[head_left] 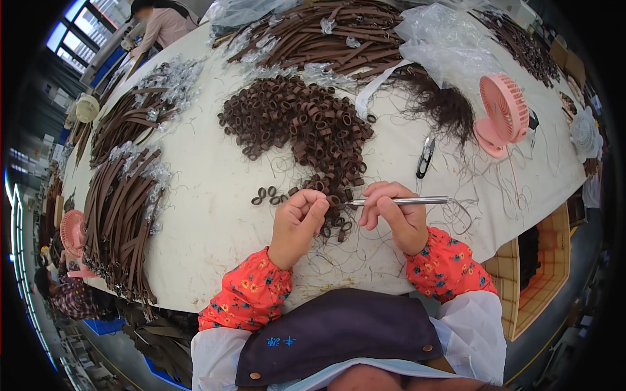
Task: The person uses a metal tool to manipulate small brown hair curlers and thin wire on a white table. They repeatedly pick up curlers, insert the tool, and adjust the wire, working on a pile of components in a factory setting.
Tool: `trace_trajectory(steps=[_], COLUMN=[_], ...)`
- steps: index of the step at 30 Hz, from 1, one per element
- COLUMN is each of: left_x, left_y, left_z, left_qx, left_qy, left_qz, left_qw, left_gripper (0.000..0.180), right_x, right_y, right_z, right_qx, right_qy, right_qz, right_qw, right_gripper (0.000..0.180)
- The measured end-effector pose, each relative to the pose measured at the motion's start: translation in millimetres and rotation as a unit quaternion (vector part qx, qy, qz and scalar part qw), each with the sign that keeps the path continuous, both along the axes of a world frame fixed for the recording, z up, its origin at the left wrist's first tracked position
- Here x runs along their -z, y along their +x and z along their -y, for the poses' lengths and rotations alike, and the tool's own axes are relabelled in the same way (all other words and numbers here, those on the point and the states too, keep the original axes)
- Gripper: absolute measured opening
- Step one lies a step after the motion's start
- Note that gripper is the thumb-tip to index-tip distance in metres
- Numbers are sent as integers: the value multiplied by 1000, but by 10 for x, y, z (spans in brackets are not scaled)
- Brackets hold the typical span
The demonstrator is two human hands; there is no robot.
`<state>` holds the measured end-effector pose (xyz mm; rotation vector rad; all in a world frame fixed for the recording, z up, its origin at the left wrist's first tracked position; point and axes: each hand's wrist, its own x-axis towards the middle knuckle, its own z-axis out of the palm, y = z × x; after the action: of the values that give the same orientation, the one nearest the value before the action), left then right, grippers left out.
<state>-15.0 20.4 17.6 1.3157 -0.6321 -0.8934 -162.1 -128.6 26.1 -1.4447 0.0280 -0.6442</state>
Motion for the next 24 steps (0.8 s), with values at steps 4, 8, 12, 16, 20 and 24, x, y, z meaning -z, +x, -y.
trace_trajectory(steps=[4, 8, 12, 16, 20, 24], left_x=[-20, -11, -170, -117, -113, -165], left_y=[91, 240, 246, 134, 100, 73], left_z=[-29, -86, -20, -2, -11, 7], left_qx=[5, -28, -113, 23, 76, 117], left_qy=[32, 108, 110, 55, 69, 52], left_qz=[222, 494, 649, 638, 629, 612], left_qw=[975, 862, 744, 768, 770, 781], left_gripper=[11, 12, 22, 25, 27, 24], right_x=[-27, -35, -22, -3, -9, -10], right_y=[22, 45, 34, 26, 27, 11], right_z=[-2, 17, 26, 37, 39, 39], right_qx=[52, 66, 54, 38, 36, 38], right_qy=[54, 65, 70, 78, 74, 75], right_qz=[-17, -22, -23, -25, -27, -29], right_qw=[997, 996, 996, 996, 996, 996], right_gripper=[23, 24, 23, 23, 23, 23])
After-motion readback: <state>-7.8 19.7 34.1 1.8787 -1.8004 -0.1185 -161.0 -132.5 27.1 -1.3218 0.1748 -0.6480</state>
